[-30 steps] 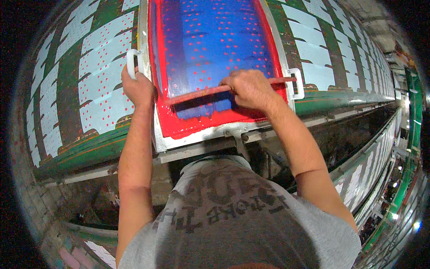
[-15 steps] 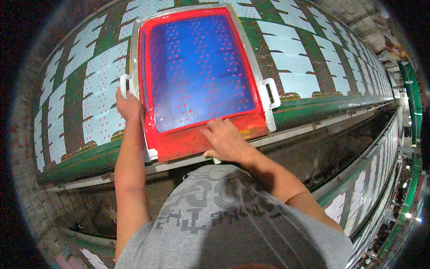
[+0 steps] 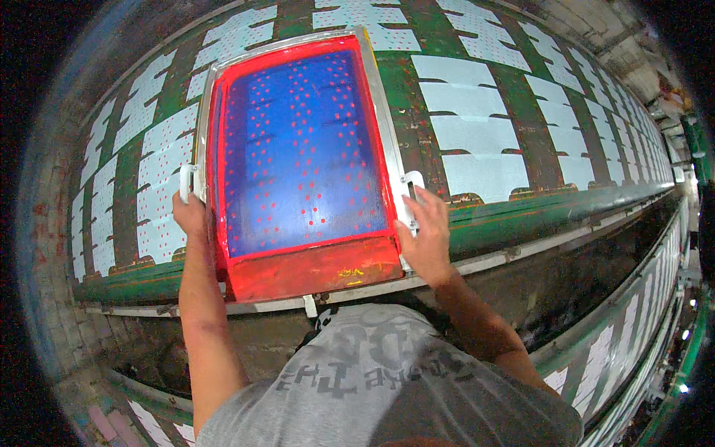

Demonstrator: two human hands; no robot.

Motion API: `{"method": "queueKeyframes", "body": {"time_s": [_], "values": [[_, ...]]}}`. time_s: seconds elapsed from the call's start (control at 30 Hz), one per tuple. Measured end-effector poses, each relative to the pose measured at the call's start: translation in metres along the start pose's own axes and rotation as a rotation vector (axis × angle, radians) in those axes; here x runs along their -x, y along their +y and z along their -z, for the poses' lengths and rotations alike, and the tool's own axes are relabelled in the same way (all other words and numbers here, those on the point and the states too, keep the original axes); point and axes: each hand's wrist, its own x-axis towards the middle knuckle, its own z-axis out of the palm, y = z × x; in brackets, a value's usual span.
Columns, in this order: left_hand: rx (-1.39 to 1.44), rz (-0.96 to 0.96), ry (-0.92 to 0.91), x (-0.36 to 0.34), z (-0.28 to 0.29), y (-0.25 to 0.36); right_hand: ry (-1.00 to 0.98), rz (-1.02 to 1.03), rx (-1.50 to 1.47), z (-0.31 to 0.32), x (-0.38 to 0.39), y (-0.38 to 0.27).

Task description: The person repeatedly applies red ink to a blue screen-printing frame using a red squeegee, spreading the ink across the mesh in back-and-forth strokes. The person holds the frame steady with one hand while pulling the squeegee with the other, then repositions the frame and repeats the process.

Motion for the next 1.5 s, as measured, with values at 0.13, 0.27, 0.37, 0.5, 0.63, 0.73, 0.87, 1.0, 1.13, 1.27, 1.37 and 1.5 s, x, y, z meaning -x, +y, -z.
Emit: {"method": "queueKeyframes", "body": {"time_s": [0.13, 0.27, 0.37, 0.5, 0.63, 0.73, 0.87, 1.0, 1.13, 1.27, 1.37, 1.5], "values": [[-0.039, -0.007, -0.026, -0.004, 0.001, -0.004, -0.086, -0.376, -0.209, -0.009, -0.008, 0.042], [-0.003, -0.009, -0.001, -0.008, -0.003, -0.014, -0.178, -0.607, -0.545, -0.017, -0.016, 0.050], [0.011, 0.030, -0.009, -0.009, -0.005, -0.019, -0.214, -0.629, -0.562, -0.013, -0.024, 0.043], [0.166, 0.087, -0.040, -0.005, -0.006, -0.022, -0.270, -0.623, -0.527, 0.000, -0.037, 0.033], [0.007, -0.004, -0.025, -0.010, -0.004, -0.028, -0.238, -0.578, -0.544, 0.016, -0.042, 0.019], [0.067, 0.096, -0.101, -0.019, 0.001, -0.030, -0.181, -0.466, -0.570, 0.031, -0.045, 0.008], [0.144, 0.130, -0.139, -0.024, 0.003, -0.011, -0.162, -0.411, -0.519, 0.053, -0.055, 0.011], [0.302, 0.129, -0.141, -0.008, -0.015, 0.043, -0.157, -0.418, -0.367, 0.078, -0.067, 0.057], [0.253, -0.043, -0.057, 0.039, -0.044, 0.120, -0.167, -0.461, -0.248, 0.107, -0.070, 0.135], [0.333, 0.014, -0.074, 0.109, -0.076, 0.203, -0.149, -0.549, -0.258, 0.150, -0.065, 0.215], [0.474, 0.047, -0.089, 0.156, -0.102, 0.255, -0.092, -0.549, -0.266, 0.188, -0.054, 0.268], [0.424, 0.030, -0.076, 0.222, -0.128, 0.299, -0.090, -0.694, -0.313, 0.225, -0.042, 0.328]]}}
